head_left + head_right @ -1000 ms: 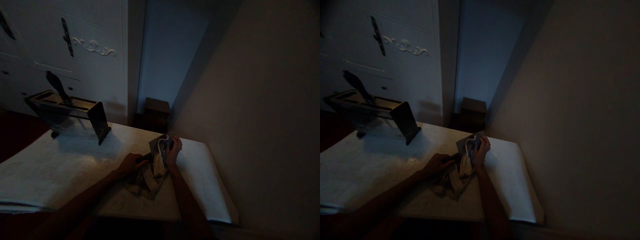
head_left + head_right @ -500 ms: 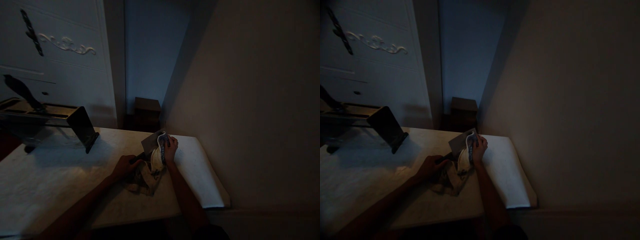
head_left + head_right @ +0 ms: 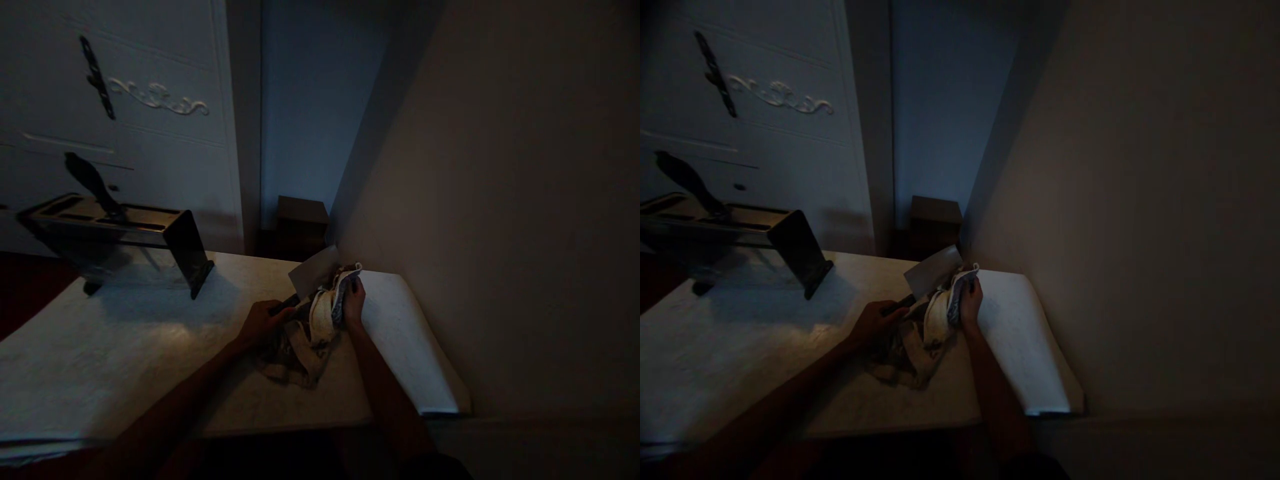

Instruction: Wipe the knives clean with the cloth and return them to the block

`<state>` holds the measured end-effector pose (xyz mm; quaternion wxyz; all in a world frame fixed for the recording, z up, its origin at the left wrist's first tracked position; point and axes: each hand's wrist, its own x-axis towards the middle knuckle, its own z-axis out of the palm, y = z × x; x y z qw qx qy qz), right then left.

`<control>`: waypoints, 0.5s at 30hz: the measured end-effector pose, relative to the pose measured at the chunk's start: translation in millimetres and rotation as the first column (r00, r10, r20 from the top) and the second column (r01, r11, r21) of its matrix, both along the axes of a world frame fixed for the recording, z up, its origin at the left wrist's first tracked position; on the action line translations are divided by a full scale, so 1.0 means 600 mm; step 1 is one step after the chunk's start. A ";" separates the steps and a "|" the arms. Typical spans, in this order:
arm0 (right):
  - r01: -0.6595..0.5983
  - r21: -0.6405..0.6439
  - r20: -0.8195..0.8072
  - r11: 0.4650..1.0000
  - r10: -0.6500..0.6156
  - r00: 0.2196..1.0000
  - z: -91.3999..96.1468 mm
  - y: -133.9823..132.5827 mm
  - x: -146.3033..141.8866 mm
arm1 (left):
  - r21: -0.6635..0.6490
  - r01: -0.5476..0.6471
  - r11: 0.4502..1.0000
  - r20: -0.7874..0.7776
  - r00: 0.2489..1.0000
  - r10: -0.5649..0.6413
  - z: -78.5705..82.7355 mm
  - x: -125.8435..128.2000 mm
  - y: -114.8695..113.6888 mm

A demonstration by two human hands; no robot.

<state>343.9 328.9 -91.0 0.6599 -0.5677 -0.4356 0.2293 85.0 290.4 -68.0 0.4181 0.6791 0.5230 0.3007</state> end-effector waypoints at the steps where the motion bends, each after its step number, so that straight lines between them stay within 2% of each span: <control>1: -0.036 0.002 -0.039 0.999 0.036 0.999 0.003 -0.001 -0.003 | 0.001 -0.008 1.000 0.020 1.000 0.008 0.000 -0.001 0.002; 9: -0.308 -0.026 -0.236 0.951 0.294 0.926 0.003 -0.007 -0.042 | -0.036 0.021 0.999 0.152 0.988 -0.015 -0.012 -0.011 0.013; 15: -0.335 -0.048 -0.200 0.941 0.319 0.926 -0.002 -0.014 -0.055 | -0.042 0.147 0.988 0.128 0.982 -0.140 -0.010 -0.024 0.021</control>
